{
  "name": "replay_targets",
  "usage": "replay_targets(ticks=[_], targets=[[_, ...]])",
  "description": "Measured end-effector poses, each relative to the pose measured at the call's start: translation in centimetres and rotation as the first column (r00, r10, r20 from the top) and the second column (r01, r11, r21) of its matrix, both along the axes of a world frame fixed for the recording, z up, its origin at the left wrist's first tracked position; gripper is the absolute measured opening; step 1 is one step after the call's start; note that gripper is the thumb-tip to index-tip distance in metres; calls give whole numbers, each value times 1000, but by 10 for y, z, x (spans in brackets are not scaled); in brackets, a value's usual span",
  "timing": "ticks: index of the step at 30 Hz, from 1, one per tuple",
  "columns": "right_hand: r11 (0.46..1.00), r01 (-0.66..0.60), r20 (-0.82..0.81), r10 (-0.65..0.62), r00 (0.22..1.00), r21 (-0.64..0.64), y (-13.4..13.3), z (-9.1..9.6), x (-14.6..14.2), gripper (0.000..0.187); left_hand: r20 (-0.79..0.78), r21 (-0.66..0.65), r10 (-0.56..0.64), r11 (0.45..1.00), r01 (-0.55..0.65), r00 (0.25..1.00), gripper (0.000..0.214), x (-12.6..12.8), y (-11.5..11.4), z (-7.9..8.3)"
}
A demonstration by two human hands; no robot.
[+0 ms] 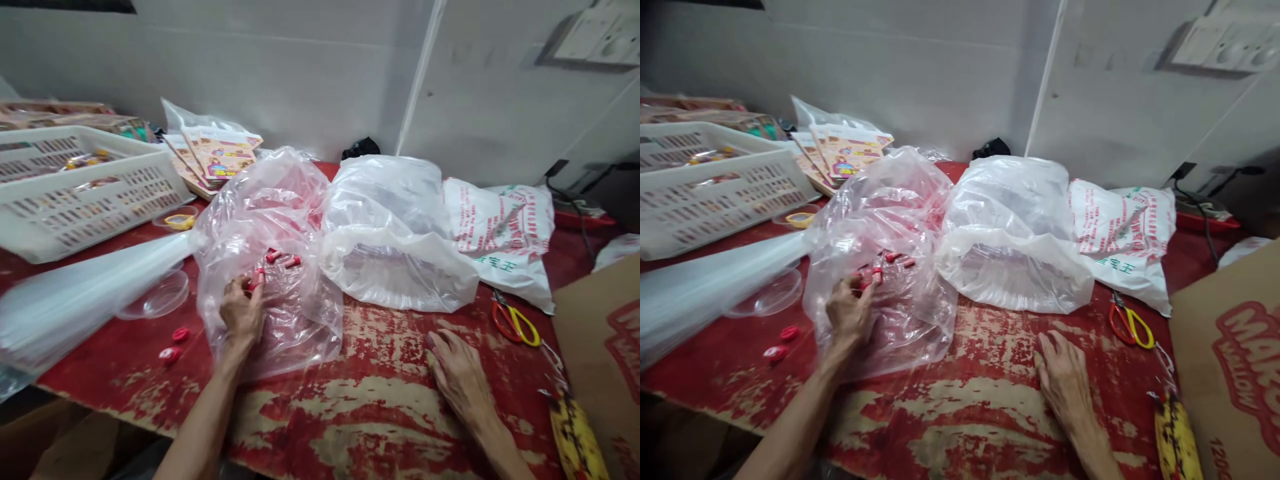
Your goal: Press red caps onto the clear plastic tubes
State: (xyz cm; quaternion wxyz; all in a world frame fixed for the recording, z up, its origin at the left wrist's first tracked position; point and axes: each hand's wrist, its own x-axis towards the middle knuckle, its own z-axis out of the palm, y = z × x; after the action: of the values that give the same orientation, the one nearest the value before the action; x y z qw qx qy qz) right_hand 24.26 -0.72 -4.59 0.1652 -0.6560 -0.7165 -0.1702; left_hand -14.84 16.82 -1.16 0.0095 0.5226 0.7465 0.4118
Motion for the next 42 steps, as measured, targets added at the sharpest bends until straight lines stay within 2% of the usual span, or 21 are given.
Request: replay_targets(ticks=[2,4,6,8,10,14,17,20,23,26,29,32,35,37,38,40,41,42], targets=[[999,-43,-78,45,996,21,14,6,-4,31,115,85,-119,990,109,986,36,8,-21,2],[996,-87,-150,86,985,1,34,12,-8,30,176,108,-272,961,257,946,34,19,-43,0],[992,-107,-183,94,979,-65,59,18,-15,28,159,129,-415,908,398,896,32,32,-61,-5],[982,-109,-173,82,981,-152,89,22,-24,27,121,133,-502,863,487,856,30,42,-73,-15],[976,-109,-160,79,984,-190,122,26,-35,26,121,121,-502,864,489,856,30,48,-79,-27],[965,-105,-132,75,988,-241,190,33,-65,27,183,86,-386,922,377,904,32,50,-80,-40],[953,-94,-104,66,992,-289,233,39,-89,28,136,96,-423,906,413,896,28,50,-79,-36],[935,-50,-73,26,997,-351,262,42,-107,25,86,104,-486,873,477,870,29,51,-80,-29],[918,16,-68,-46,997,-396,274,44,-115,28,70,93,-511,859,504,857,28,49,-77,-29],[898,32,-111,-90,990,-438,272,46,-112,27,55,91,-550,834,545,833,26,45,-72,-35],[903,-29,-218,-72,973,-430,250,53,-105,24,54,101,-576,816,569,816,23,45,-71,-38],[927,-122,-386,-26,922,-355,213,59,-95,30,78,73,-589,808,584,805,19,48,-73,-35],[948,-196,-577,16,817,-250,167,62,-86,38,94,1,-598,800,600,796,18,53,-75,-32],[945,-248,-711,23,703,-215,134,62,-84,36,105,-21,-582,810,587,807,19,54,-75,-32],[937,-292,-818,13,575,-191,118,60,-85,36,124,-11,-567,820,573,814,20,54,-76,-31],[920,-376,-987,-55,154,-110,89,57,-89,36,186,42,-538,841,540,822,23,54,-81,-28],[917,-393,-994,-94,-53,-66,77,54,-92,38,220,76,-529,847,527,819,24,55,-85,-26],[918,-395,-969,-128,-210,-36,65,52,-95,39,252,103,-529,847,521,810,25,56,-91,-22]])
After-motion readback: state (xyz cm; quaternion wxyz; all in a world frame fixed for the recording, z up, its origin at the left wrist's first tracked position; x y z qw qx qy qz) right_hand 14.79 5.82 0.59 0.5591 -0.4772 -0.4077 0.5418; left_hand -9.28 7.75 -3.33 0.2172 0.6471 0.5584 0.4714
